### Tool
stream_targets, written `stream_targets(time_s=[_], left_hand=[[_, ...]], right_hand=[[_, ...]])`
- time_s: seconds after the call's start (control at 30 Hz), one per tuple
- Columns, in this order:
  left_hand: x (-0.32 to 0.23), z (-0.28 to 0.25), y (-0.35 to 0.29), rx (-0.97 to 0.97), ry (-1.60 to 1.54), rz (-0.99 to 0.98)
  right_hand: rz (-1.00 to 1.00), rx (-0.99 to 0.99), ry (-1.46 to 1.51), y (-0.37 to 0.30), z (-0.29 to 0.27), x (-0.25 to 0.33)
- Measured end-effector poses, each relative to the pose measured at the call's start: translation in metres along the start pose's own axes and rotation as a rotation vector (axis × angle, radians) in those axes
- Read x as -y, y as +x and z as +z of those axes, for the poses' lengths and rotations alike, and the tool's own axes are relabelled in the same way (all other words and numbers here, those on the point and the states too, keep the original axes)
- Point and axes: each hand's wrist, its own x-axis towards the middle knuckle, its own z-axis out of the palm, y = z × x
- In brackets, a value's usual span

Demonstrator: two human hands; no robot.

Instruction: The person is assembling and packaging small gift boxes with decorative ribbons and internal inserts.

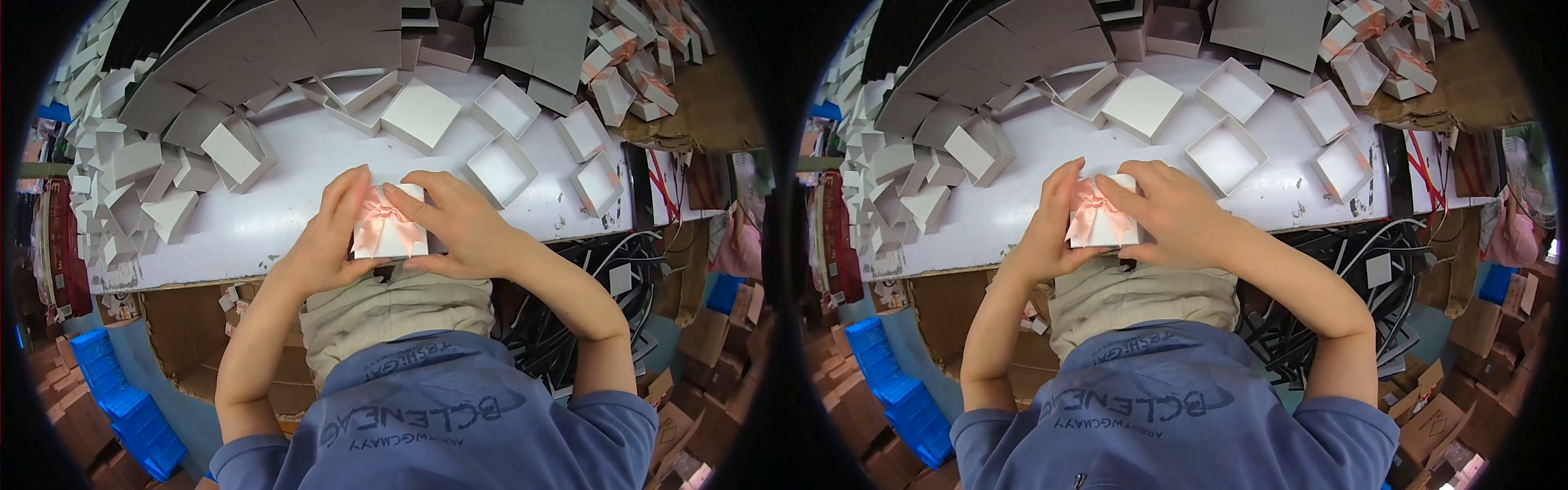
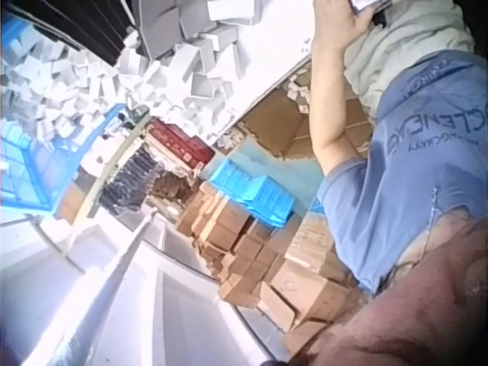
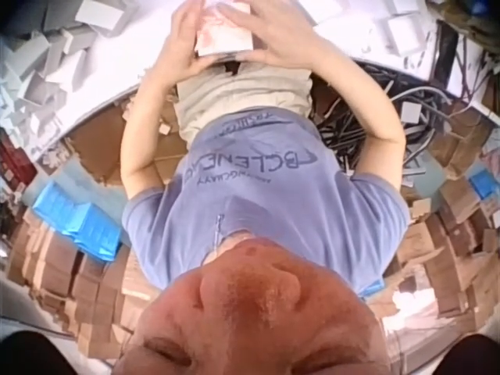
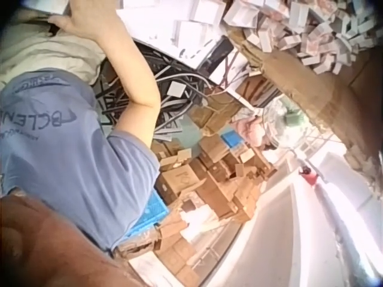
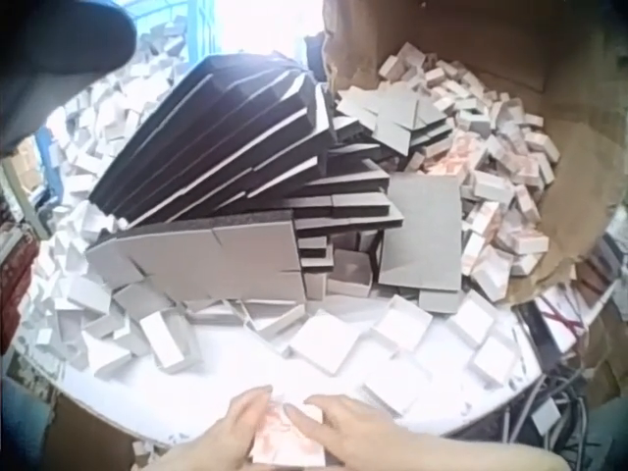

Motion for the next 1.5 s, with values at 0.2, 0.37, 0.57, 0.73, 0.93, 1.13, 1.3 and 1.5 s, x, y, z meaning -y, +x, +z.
stream_targets(time_s=[0.2,0.37,0.57,0.73,0.93,1.13,1.3,1.5], left_hand=[[-0.009,0.004,-0.004,0.031,0.299,0.033],[-0.012,0.002,-0.01,-0.149,0.203,0.243],[-0.04,-0.004,-0.051,-0.119,-0.129,-0.164],[-0.043,-0.057,-0.125,-0.099,-0.356,-0.956],[-0.035,-0.085,-0.128,-0.568,0.558,-0.603],[-0.009,-0.084,-0.045,-0.391,0.951,-0.252],[-0.027,-0.103,-0.013,-0.259,0.93,-0.236],[-0.13,-0.168,0.025,-0.251,0.981,0.159]], right_hand=[[-0.047,-0.086,-0.084,-0.01,0.012,-0.002],[0.059,-0.029,0.255,-0.011,-0.002,0.021],[0.067,0.225,0.079,-0.006,0.011,0.036],[-0.345,-0.333,-0.23,0.017,0.006,0.033],[-0.122,-0.097,-0.347,0.07,0.008,0.015],[-0.063,-0.086,-0.438,0.113,-0.001,0.002],[-0.199,-0.113,-0.388,0.111,-0.023,0.022],[-0.322,-0.313,-0.389,0.087,-0.134,0.103]])
